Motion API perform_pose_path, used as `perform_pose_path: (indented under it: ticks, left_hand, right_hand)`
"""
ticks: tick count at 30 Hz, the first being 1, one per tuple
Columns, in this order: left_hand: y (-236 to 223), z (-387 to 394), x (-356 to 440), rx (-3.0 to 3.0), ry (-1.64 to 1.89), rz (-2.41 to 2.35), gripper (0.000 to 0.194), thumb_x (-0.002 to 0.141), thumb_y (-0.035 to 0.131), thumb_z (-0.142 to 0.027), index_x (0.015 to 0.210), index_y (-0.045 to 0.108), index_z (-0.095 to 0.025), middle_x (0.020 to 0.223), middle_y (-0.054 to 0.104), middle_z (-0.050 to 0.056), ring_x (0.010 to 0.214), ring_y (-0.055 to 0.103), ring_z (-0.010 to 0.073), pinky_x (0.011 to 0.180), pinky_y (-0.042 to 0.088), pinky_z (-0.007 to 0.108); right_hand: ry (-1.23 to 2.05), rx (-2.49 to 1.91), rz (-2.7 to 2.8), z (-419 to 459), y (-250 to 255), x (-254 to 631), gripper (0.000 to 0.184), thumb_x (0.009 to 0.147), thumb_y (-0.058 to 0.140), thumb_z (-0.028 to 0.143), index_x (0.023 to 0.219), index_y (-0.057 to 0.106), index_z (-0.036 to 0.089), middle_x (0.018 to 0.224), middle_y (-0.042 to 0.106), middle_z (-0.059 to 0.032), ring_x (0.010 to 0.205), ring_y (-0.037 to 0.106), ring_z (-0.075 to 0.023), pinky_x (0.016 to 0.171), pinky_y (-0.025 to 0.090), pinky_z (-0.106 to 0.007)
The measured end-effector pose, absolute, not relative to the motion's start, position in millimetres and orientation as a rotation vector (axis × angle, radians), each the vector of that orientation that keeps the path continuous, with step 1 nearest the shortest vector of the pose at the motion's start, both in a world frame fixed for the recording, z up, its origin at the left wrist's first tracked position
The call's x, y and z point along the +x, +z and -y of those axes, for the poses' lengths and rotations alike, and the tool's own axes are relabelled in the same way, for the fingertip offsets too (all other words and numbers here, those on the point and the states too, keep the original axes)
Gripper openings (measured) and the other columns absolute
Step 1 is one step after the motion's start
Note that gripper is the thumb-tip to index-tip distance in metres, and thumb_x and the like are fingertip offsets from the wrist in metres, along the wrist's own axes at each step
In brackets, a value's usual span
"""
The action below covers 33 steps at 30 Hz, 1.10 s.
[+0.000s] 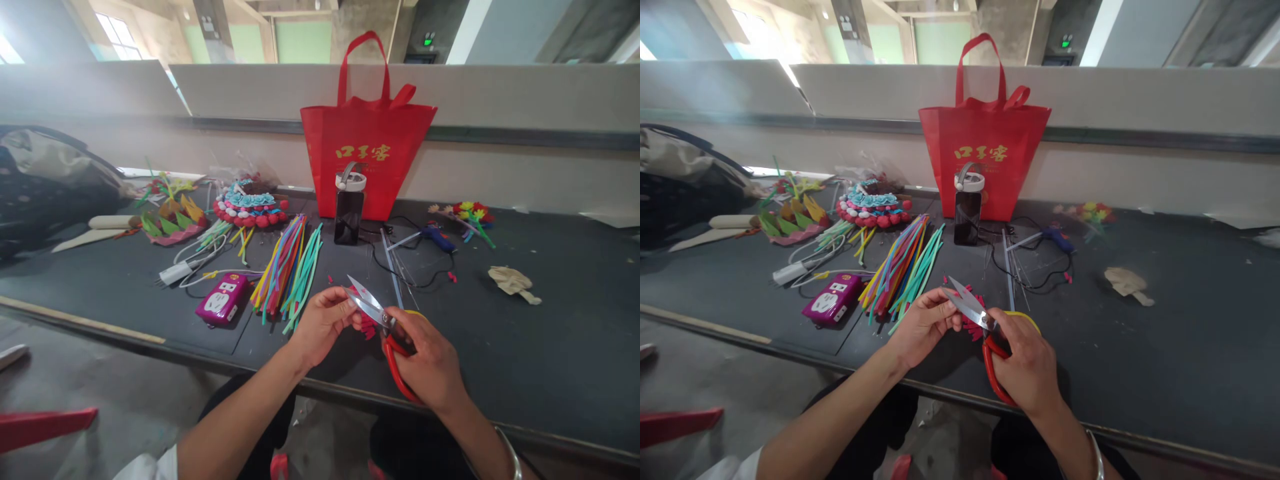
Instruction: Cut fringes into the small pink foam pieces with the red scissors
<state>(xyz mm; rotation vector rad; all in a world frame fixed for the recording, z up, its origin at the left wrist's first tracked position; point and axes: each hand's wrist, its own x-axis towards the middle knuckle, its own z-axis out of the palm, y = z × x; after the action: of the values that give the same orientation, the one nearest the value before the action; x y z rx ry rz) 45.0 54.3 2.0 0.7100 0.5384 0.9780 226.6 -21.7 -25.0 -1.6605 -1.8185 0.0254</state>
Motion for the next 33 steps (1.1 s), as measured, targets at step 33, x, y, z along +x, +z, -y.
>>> perform_pose_path:
  ticks: [33]
  left_hand:
    - [4.2,-47.5,49.3,0.636,0.995,-0.497,0.020,0.068,0.080,-0.017,0.078,0.064,-0.012,0.065,0.065,0.000,0.053,0.061,0.0102,0.054,0.051,0.023]
  right_hand:
    - [-0.039,-1.566,1.805,25.0,-29.9,223.3,0.042,0.074,0.056,0.014,0.115,0.061,0.023,0.086,0.068,-0.0011,0.069,0.062,-0.0149,0.067,0.051,-0.027]
